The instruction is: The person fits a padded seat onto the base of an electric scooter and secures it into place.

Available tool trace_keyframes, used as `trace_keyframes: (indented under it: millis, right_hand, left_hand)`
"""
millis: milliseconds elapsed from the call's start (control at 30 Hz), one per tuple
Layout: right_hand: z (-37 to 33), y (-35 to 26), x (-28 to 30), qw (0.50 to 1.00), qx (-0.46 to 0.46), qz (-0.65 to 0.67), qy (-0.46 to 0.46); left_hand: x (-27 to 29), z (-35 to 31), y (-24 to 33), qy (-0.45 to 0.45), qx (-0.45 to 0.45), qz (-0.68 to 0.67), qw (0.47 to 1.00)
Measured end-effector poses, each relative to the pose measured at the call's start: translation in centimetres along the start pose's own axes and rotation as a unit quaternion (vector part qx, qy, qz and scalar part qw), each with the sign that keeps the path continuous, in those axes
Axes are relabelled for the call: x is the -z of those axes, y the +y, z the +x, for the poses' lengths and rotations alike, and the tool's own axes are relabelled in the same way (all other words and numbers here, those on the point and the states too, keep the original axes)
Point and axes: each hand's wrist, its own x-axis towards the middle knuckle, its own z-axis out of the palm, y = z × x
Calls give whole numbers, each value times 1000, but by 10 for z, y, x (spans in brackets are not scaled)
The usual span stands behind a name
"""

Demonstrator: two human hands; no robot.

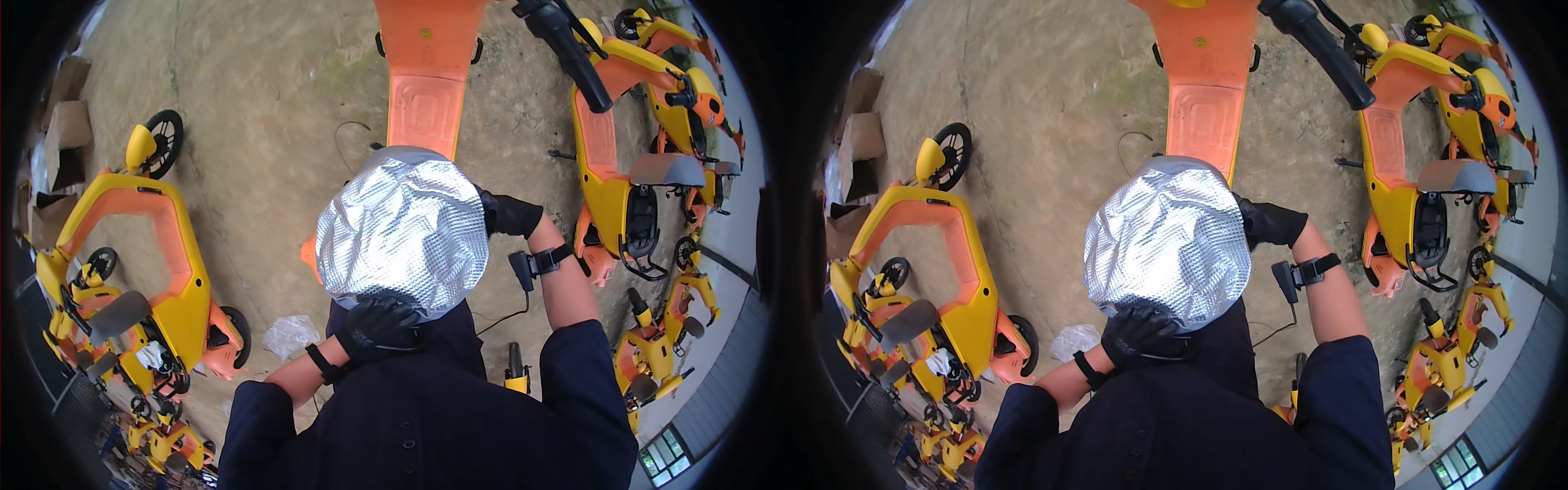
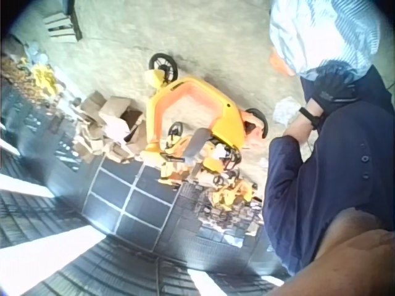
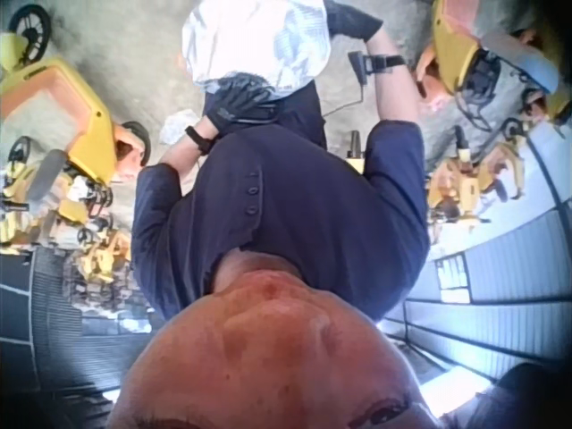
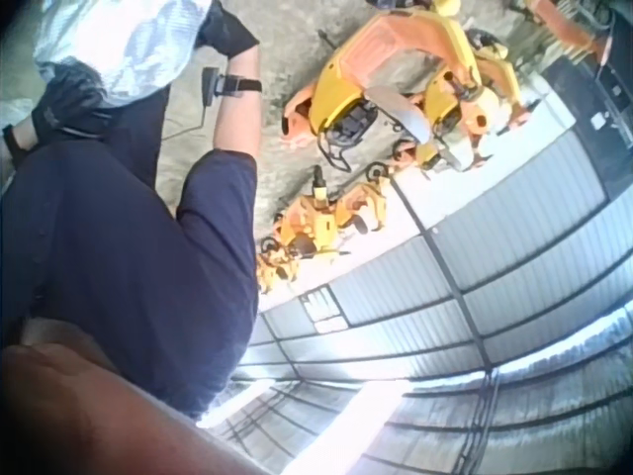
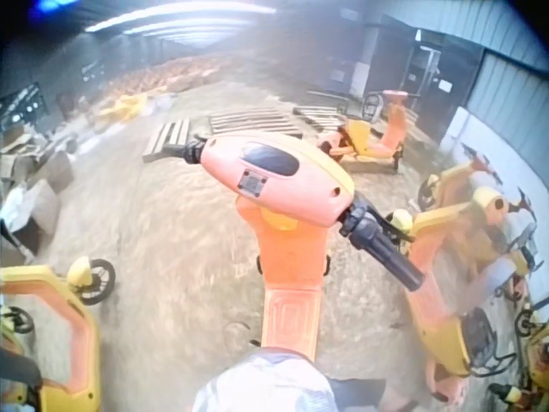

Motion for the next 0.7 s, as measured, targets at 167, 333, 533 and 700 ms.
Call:
trace_keyframes:
  millis: [167, 333, 533, 700]
  right_hand:
    - [-5, -4, -6, 983, 183, -32, 5]
    - [27, 23, -18, 862, 150, 467, -131]
    - [36, 1, -34, 839, 342, 422, 15]
    - [35, -17, -20, 865, 346, 360, 55]
  left_hand:
    - [-10, -22, 4, -6, -5, 8, 1000]
    - [-6, -15, 3, -6, 9, 13, 1000]
    - [-17, -18, 3, 1, 11, 0, 1000]
    - [-11, -17, 4, -20, 12, -7, 1000]
